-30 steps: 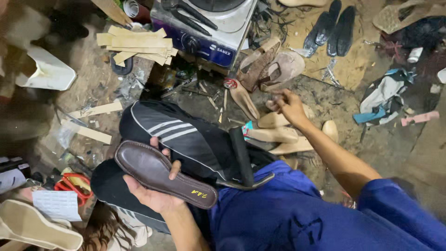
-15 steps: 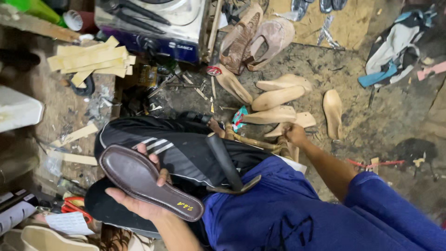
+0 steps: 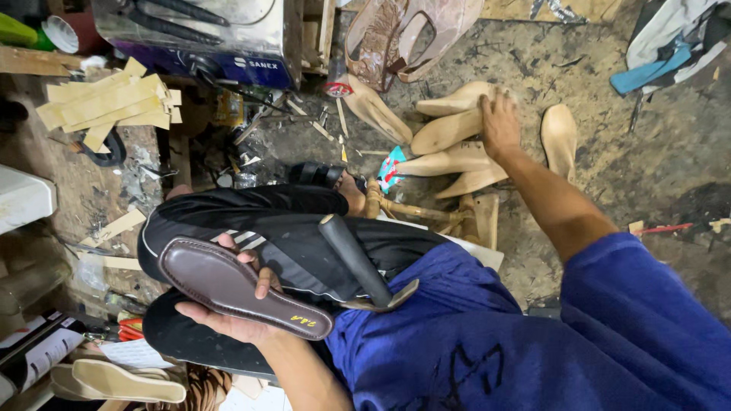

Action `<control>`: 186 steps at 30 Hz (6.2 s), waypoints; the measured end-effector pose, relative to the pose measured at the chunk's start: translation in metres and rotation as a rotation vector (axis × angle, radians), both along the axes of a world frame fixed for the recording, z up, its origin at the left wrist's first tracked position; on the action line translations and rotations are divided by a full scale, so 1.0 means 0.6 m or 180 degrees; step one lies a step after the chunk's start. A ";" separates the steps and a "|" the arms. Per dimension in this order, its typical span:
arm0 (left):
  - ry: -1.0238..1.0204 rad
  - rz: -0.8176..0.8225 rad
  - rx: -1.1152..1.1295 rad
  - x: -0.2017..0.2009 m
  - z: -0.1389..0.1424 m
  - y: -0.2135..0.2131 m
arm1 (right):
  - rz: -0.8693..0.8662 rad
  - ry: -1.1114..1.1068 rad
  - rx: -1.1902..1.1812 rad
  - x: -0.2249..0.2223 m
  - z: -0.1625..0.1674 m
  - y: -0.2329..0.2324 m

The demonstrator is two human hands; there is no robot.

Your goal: The person picks up a shoe last and a shoe sole, then inserts the last into the sole to check the fit. They repeat this process with another last and sole, adjusting the fit by hand before placing the last on a nearby shelf.

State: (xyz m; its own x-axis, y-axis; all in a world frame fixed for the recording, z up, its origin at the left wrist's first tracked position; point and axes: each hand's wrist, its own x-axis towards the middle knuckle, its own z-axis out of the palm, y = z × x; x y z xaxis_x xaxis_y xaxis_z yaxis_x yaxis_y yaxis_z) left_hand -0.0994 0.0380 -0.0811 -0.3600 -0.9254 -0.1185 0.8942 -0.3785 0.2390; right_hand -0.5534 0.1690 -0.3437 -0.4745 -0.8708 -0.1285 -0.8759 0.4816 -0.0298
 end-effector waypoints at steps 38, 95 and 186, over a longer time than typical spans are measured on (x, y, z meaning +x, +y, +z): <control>-0.0512 -0.0787 0.0001 0.060 0.007 0.084 | -0.2073 -0.2109 -0.0386 0.079 0.017 0.225; -0.1284 -0.0506 -0.0106 0.012 0.039 0.119 | 0.0828 -0.1346 0.1857 -0.048 0.096 0.230; 0.0063 0.2262 -0.0561 0.272 0.067 -0.008 | 0.2110 -0.6156 0.0666 0.641 0.520 -0.208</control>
State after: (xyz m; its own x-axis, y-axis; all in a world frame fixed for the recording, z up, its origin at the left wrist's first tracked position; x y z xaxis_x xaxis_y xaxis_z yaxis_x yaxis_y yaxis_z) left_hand 0.0639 0.0330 -0.0409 0.3337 -0.9411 0.0542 0.9144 0.3372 0.2242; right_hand -0.1690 0.0439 -0.0320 0.6854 -0.7249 -0.0689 0.2127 0.2898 -0.9331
